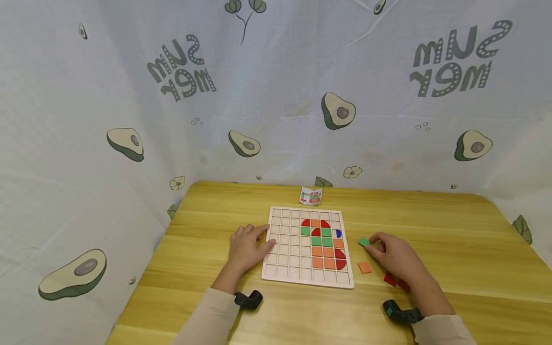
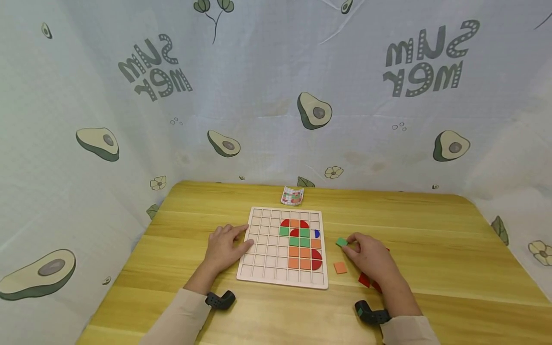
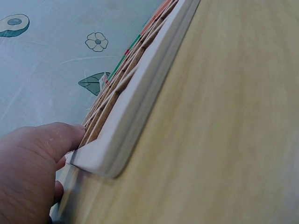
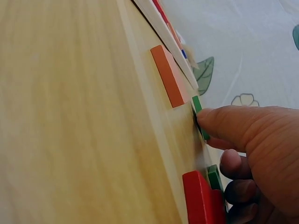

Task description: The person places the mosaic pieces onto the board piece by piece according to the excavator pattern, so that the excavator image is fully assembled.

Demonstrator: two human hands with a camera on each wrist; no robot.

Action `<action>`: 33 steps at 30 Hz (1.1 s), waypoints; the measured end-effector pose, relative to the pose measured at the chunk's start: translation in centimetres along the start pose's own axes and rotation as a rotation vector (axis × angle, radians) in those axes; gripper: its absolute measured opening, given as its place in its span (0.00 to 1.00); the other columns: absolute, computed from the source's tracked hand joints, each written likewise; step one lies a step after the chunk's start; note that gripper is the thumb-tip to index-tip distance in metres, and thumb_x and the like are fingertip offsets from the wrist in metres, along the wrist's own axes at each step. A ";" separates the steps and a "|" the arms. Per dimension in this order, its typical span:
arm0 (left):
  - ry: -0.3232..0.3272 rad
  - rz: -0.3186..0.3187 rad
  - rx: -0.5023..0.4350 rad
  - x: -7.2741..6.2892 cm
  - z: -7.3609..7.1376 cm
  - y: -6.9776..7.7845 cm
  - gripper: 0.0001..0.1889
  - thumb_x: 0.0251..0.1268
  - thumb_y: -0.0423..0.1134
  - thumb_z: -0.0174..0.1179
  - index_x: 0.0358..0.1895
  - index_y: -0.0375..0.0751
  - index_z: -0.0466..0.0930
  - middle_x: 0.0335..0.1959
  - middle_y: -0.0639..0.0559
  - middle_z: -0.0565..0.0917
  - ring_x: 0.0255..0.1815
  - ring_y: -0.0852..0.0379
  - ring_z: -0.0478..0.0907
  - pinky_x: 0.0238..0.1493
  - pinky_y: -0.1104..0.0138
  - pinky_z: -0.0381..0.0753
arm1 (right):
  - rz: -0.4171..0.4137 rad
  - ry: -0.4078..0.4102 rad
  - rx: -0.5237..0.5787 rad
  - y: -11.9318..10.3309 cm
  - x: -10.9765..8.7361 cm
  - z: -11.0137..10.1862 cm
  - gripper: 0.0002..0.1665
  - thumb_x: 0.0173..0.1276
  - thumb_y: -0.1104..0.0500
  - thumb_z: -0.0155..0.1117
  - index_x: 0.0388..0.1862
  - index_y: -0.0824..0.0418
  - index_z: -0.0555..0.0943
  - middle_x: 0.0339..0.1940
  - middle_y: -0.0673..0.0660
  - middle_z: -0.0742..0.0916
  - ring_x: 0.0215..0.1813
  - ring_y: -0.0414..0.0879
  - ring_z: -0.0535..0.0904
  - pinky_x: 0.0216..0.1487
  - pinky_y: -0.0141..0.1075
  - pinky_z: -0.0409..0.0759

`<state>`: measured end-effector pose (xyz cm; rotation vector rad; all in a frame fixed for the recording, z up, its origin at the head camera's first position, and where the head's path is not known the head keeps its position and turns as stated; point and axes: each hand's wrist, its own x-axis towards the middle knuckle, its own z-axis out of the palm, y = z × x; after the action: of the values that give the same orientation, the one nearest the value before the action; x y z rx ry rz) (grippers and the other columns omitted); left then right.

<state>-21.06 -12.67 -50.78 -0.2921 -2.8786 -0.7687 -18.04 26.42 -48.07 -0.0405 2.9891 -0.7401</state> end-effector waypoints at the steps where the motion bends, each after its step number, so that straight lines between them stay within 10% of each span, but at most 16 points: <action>1: 0.002 0.001 0.002 0.0 0.0 0.0 0.27 0.65 0.61 0.62 0.66 0.58 0.81 0.31 0.59 0.73 0.36 0.57 0.62 0.43 0.61 0.59 | 0.000 0.003 -0.001 0.0 0.0 0.0 0.19 0.72 0.49 0.67 0.50 0.62 0.81 0.25 0.52 0.75 0.26 0.45 0.69 0.27 0.34 0.65; 33: 0.006 -0.003 -0.003 0.0 0.0 0.1 0.27 0.65 0.61 0.63 0.65 0.58 0.81 0.31 0.59 0.74 0.37 0.57 0.63 0.44 0.61 0.60 | 0.001 0.030 -0.008 -0.1 0.0 0.3 0.20 0.72 0.48 0.67 0.52 0.62 0.81 0.25 0.51 0.75 0.26 0.45 0.68 0.26 0.34 0.64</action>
<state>-21.04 -12.64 -50.71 -0.2860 -2.8734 -0.7725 -18.04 26.18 -48.32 -0.0289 3.0204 -0.7353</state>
